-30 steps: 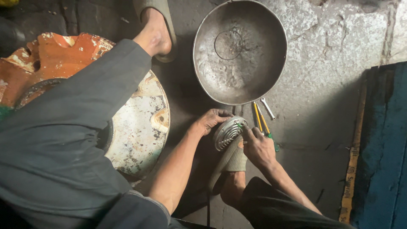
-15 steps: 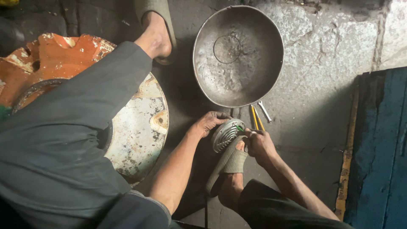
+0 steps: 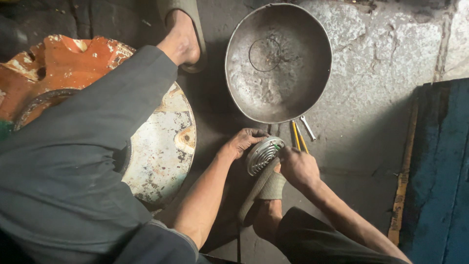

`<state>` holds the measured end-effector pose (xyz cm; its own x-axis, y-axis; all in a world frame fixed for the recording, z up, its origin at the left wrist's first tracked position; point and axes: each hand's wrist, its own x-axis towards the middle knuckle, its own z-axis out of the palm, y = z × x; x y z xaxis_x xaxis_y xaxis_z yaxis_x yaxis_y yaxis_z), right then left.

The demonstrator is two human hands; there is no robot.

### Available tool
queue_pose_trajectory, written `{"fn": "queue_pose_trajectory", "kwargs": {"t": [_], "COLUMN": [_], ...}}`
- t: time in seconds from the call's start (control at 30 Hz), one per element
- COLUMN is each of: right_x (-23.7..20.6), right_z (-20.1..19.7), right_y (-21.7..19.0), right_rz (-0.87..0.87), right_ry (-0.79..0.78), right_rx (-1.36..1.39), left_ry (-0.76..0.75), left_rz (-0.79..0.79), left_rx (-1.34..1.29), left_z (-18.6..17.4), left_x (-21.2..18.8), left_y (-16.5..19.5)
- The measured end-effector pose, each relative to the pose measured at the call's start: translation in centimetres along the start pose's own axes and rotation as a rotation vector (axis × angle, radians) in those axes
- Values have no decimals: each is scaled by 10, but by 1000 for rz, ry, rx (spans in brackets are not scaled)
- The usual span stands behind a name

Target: The person sits on the floor and uses a green-handled screwdriver to adjust a small metal component on a circular metal object. They repeatedly insert the screwdriver into the object and make small adjustments while holding it steady with their other hand.

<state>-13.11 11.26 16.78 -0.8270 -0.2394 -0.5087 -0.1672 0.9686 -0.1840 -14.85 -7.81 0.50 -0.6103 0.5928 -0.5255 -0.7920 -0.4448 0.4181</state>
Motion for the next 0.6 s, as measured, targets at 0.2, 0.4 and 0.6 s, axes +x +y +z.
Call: {"fn": "queue_pose_trajectory", "kwargs": {"t": [0.2,0.4,0.6], "right_x": [9,12,20], "right_z": [-2,35,30], "right_y": [1,31,34], "right_rz": [383,549,620], "right_ry": [-109,-285,-430], "right_rx": [591,1093,1171], "left_ry": [2,-23,-27], "left_rz": [20,12,15], "left_rx": [46,29,17], "left_z": [1,-2,-5], "left_x": [2,0,0], "left_y": [0,0,-2]}}
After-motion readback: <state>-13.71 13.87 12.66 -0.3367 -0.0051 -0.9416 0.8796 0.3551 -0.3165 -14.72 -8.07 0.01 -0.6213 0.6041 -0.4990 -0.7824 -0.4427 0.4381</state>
